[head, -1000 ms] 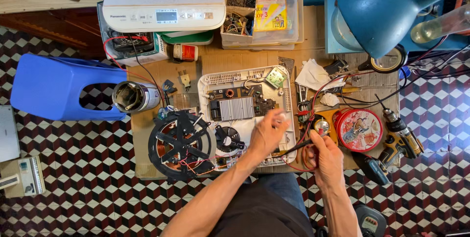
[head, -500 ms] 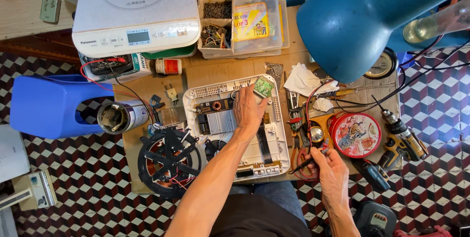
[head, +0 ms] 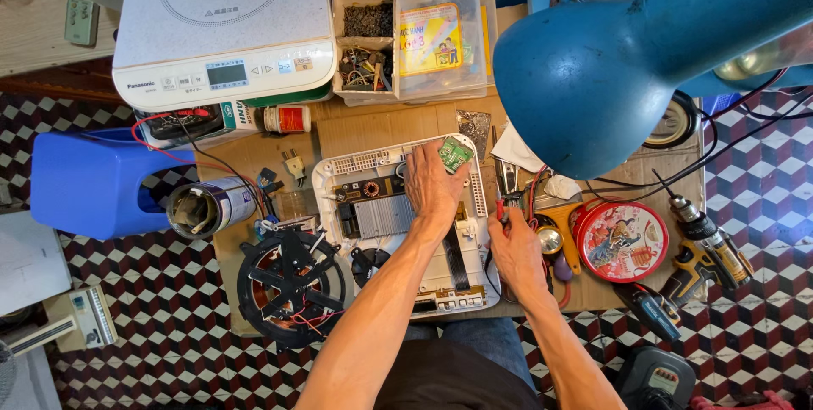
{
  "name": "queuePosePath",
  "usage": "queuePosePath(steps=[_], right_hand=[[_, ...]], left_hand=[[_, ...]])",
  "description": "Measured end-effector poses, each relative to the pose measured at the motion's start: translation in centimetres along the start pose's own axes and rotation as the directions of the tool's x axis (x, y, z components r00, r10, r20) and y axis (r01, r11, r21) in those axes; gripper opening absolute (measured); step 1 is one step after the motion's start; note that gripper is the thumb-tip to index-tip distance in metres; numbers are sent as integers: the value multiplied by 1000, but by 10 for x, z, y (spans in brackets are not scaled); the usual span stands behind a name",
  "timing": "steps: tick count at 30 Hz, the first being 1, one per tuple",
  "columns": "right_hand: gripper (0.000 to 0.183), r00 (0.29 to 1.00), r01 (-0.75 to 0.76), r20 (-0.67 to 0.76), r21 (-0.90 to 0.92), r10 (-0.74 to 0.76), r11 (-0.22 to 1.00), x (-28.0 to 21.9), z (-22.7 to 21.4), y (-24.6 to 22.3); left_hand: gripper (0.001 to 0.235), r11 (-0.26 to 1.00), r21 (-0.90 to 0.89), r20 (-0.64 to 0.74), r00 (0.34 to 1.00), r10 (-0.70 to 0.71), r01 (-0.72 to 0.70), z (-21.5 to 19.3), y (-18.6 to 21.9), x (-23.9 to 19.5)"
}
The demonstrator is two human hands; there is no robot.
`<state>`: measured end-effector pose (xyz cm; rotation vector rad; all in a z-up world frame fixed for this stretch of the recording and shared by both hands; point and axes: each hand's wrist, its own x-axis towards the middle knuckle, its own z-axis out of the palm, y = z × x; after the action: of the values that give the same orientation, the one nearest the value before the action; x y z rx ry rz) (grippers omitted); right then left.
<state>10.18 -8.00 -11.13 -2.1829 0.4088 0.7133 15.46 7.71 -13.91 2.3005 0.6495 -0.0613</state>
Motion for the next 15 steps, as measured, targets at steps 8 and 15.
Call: queuePosePath(steps=[8, 15], right_hand=[[30, 1000, 8, -16, 172, -6, 985, 15, 19, 6], [27, 993, 80, -84, 19, -78, 997, 14, 25, 13]], left_hand=[[61, 995, 92, -27, 998, 53, -51, -1, 9, 6], [57, 982, 183, -3, 999, 41, -39, 5, 9, 9]])
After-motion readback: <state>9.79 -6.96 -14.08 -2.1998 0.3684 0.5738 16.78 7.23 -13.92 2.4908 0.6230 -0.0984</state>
